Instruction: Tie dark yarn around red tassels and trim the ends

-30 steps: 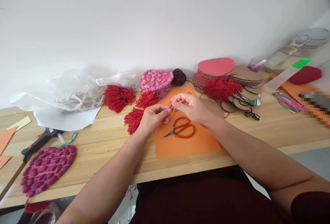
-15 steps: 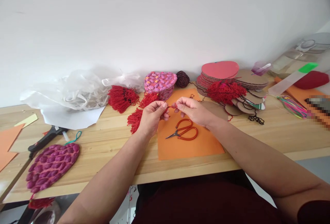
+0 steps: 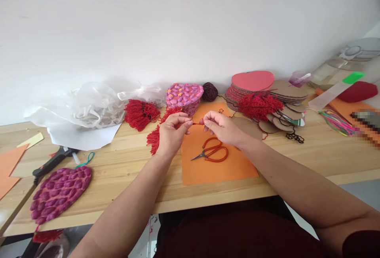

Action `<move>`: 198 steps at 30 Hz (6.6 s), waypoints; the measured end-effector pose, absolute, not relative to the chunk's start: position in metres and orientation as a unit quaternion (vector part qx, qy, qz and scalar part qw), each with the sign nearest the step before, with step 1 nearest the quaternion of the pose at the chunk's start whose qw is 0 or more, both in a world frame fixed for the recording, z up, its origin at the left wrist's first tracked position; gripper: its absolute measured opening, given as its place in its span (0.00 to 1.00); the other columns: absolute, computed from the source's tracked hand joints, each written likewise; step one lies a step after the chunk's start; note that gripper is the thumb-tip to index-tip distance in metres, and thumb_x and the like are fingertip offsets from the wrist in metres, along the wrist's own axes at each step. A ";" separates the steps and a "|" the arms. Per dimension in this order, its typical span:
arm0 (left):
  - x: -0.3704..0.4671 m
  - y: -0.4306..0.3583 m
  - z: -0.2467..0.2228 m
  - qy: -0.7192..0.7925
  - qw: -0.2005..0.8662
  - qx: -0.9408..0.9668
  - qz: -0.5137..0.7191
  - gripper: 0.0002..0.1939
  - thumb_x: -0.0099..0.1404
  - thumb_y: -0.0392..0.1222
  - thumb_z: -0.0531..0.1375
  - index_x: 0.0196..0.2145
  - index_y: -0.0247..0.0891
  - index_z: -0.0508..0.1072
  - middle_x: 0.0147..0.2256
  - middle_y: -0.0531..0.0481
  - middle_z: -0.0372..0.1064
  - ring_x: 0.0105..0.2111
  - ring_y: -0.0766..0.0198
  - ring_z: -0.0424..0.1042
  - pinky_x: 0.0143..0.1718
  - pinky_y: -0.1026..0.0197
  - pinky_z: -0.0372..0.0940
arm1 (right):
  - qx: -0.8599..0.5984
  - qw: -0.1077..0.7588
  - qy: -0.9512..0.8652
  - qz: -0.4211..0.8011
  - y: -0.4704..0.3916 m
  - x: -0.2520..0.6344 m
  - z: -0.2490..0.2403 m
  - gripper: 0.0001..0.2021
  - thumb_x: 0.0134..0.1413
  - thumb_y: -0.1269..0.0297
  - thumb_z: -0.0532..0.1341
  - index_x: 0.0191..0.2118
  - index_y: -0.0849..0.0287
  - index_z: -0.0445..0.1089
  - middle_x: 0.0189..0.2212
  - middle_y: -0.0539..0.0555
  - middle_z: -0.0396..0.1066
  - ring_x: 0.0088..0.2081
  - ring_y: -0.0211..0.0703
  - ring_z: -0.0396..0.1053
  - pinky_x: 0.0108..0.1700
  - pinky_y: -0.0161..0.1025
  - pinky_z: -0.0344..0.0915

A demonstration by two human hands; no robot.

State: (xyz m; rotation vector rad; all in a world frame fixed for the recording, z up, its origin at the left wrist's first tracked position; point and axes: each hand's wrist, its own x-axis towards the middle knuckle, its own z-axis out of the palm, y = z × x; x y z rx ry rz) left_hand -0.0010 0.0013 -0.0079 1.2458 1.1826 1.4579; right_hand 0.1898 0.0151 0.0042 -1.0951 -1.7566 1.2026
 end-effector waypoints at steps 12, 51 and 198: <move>0.002 -0.002 -0.002 0.469 0.481 0.467 0.575 0.14 0.51 0.46 0.72 0.28 0.34 0.77 0.30 0.50 0.74 0.28 0.68 0.72 0.34 0.64 0.71 | -0.446 0.452 -0.625 0.454 0.013 0.187 0.005 0.09 0.60 0.56 0.60 0.38 0.56 0.64 0.36 0.52 0.70 0.31 0.38 0.69 0.31 0.37 0.65; 0.009 -0.005 -0.005 0.413 0.602 0.387 0.563 0.16 0.44 0.45 0.76 0.26 0.34 0.77 0.39 0.47 0.75 0.33 0.68 0.74 0.32 0.67 0.69 | -0.435 0.291 -0.646 0.556 0.008 0.174 -0.008 0.11 0.60 0.60 0.63 0.29 0.60 0.74 0.22 0.51 0.74 0.21 0.34 0.70 0.22 0.29 0.65; -0.005 0.000 -0.004 0.472 0.518 0.523 0.485 0.17 0.56 0.50 0.69 0.33 0.35 0.70 0.30 0.51 0.72 0.28 0.67 0.76 0.29 0.66 0.71 | -0.401 0.390 -0.787 0.260 0.007 0.185 0.002 0.04 0.60 0.69 0.57 0.34 0.58 0.67 0.31 0.52 0.71 0.32 0.40 0.66 0.36 0.39 0.61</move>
